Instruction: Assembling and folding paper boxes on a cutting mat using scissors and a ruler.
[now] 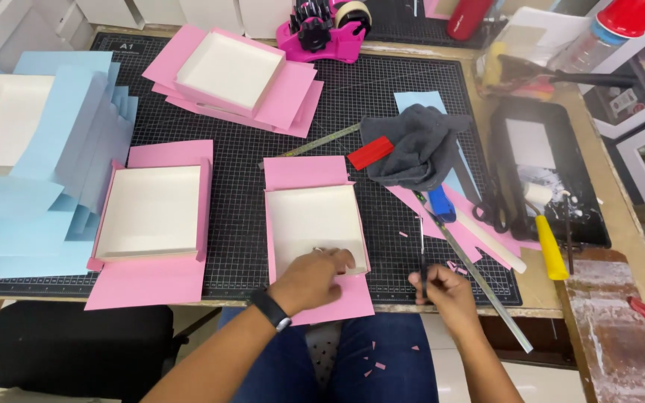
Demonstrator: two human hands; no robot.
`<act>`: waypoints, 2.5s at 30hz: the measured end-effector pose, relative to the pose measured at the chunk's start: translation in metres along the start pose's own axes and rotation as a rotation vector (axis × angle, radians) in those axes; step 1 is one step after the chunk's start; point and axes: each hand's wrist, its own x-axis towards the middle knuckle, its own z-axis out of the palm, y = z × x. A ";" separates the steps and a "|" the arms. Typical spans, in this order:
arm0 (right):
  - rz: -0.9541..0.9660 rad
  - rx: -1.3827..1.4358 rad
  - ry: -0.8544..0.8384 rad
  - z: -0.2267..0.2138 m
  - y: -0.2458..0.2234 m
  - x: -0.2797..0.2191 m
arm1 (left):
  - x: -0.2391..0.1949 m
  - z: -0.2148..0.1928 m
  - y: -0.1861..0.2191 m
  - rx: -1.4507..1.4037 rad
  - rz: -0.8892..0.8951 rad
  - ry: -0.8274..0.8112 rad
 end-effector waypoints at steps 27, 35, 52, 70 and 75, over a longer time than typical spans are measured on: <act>-0.726 -0.888 -0.123 0.050 -0.062 -0.053 | -0.027 -0.056 0.047 -0.326 0.242 -0.049; -0.805 -0.859 -0.105 0.052 -0.044 -0.052 | -0.031 -0.063 0.051 -0.361 0.224 -0.088; -0.433 -0.575 0.020 0.004 -0.033 -0.041 | -0.054 -0.018 -0.024 -0.085 0.251 -0.333; -0.138 -0.719 -0.161 -0.026 -0.036 -0.035 | 0.066 0.017 -0.009 -0.404 0.459 0.224; -0.084 -0.769 -0.200 -0.022 -0.050 -0.039 | 0.067 0.017 -0.018 -0.370 0.469 0.146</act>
